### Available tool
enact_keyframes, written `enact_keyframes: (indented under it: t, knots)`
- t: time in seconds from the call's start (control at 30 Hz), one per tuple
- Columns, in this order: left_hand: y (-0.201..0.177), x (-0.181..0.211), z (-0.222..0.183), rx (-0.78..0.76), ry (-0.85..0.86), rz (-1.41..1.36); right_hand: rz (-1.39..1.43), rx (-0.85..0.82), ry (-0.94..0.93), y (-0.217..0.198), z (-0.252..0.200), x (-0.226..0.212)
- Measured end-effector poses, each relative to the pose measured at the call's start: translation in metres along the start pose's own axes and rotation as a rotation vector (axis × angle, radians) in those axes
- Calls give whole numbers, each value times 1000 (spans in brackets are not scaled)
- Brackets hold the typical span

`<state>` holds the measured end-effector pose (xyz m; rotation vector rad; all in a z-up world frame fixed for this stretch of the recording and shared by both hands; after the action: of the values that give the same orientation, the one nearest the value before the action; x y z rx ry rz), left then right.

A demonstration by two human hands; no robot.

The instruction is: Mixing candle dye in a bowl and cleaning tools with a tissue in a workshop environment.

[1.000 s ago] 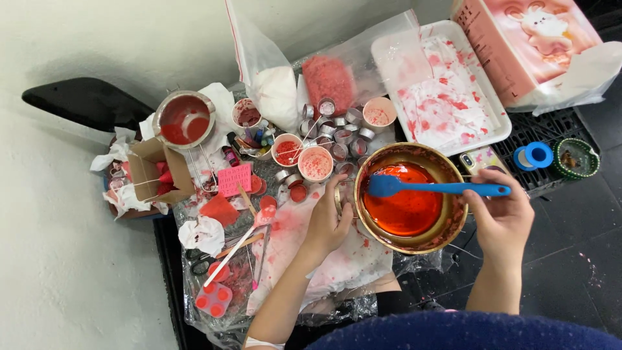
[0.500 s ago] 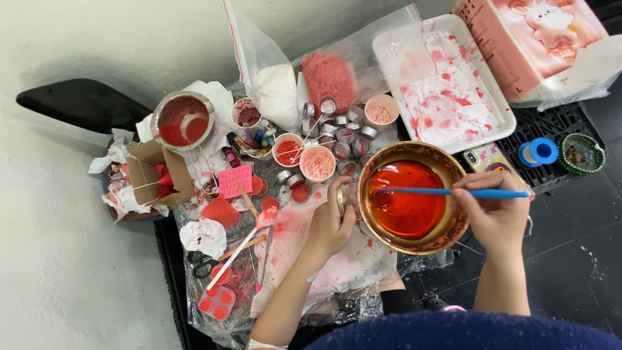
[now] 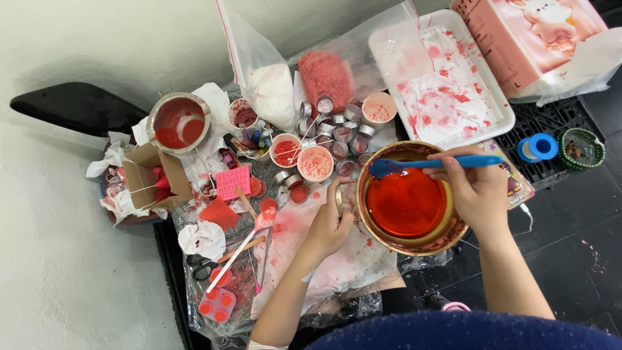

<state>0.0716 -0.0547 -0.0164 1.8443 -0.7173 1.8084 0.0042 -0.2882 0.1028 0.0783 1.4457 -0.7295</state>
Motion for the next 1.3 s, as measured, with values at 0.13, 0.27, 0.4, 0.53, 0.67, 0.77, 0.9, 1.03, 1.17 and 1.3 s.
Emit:
enact_keyframes:
  t: [0.13,0.27,0.4,0.53,0.67,0.77,0.9,1.03,1.17,1.3]
  knots:
    - [1,-1,2,-24,-14,3,102,10,42,5,6,13]
    - [2,-6,2,-19,-42,-4,139,-85,93,17,5,22]
    - [2,-2,2,-18,-42,-10,125,-142,53,19,3,27]
    - [3,-3,3,-20,-29,-25,108,-202,-27,21,0,28]
    - [4,-7,3,-15,-15,-37,166,-288,-66,26,0,25]
    - [5,-10,2,-10,14,-48,92,-333,-141,26,-3,16]
    - [6,-11,1,-4,-7,-69,-34,-388,-282,25,-8,-7]
    - [6,-11,3,-6,-1,-94,-12,-442,-309,29,-11,-12]
    - [3,-9,5,-1,-25,-121,-10,-463,-340,33,-15,-18]
    - [-4,-8,5,33,2,-45,-10,-528,-348,32,-24,-26]
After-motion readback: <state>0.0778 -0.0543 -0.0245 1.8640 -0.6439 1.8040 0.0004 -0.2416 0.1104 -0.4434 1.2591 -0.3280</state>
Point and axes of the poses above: each hand's wrist, its own z-axis towards the middle knuckle, its own y-axis out of the palm, x = y × z, the point moved 8 cm from there along z, towards the middle knuckle, and after that the axes turned 8 degrees about -z, right-handed, at the moved point
